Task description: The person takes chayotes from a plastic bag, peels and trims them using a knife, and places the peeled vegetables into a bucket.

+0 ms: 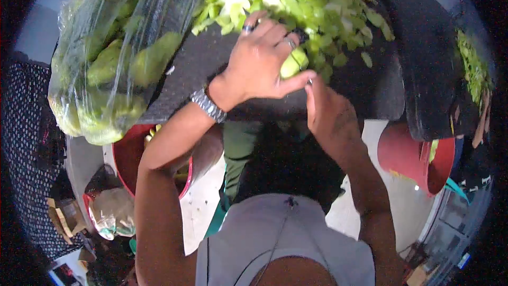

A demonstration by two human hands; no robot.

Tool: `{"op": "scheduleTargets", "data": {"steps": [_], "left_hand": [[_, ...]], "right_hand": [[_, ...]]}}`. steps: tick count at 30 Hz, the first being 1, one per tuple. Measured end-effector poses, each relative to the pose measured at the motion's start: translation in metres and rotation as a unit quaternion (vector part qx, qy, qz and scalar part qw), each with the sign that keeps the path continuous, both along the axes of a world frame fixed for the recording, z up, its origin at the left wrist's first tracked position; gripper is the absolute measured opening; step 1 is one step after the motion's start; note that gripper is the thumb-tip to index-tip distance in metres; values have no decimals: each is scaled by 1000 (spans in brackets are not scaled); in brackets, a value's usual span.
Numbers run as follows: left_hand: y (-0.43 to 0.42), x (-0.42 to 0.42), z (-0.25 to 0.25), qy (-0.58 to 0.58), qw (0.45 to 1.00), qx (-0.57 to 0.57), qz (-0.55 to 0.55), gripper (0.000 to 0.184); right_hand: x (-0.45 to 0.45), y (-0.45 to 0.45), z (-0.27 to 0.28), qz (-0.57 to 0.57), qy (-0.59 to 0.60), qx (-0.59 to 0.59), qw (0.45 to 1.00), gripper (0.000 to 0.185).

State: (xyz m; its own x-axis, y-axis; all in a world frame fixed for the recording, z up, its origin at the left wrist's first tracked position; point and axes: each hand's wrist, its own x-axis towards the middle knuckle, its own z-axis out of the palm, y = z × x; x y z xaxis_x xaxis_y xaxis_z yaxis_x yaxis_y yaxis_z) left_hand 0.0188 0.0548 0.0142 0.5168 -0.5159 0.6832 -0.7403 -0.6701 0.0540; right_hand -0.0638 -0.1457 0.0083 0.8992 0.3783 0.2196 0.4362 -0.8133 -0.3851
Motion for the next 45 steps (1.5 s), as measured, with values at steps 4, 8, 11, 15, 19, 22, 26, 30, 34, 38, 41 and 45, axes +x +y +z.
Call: {"op": "scheduleTargets", "data": {"steps": [4,8,11,15,19,22,26,30,34,38,41,45], "left_hand": [[2,0,3,34,999,-8,24,61],[1,-3,-14,113,988,-106,17,62],[4,-7,-8,137,987,-76,21,64],[3,-14,-3,165,983,-60,51,66],[-6,-29,-1,171,973,-106,115,65],[-5,-42,1,194,951,-143,192,68],[-6,-51,16,272,908,-153,280,78],[-2,-32,29,413,873,-99,241,71],[-10,-20,26,442,871,-24,214,61],[-12,-17,17,440,860,-208,151,52],[-10,-16,17,572,658,-487,37,39],[-21,-2,27,537,478,-695,-25,29]], "right_hand": [[12,-4,2,26,-101,-85,991,25],[15,-8,1,52,-108,-126,985,25],[15,-9,1,40,-128,-187,973,23],[20,-15,-10,54,-392,-243,886,19],[33,-27,-10,64,-137,-53,987,22],[41,-33,30,-73,436,248,862,23],[38,-45,28,-72,331,363,868,32],[29,-45,32,-108,199,385,894,30],[26,-51,36,-145,104,449,876,28],[22,-57,53,-183,6,472,862,29],[53,-62,23,-155,108,463,866,32],[58,-60,26,-53,360,459,810,37]]}}
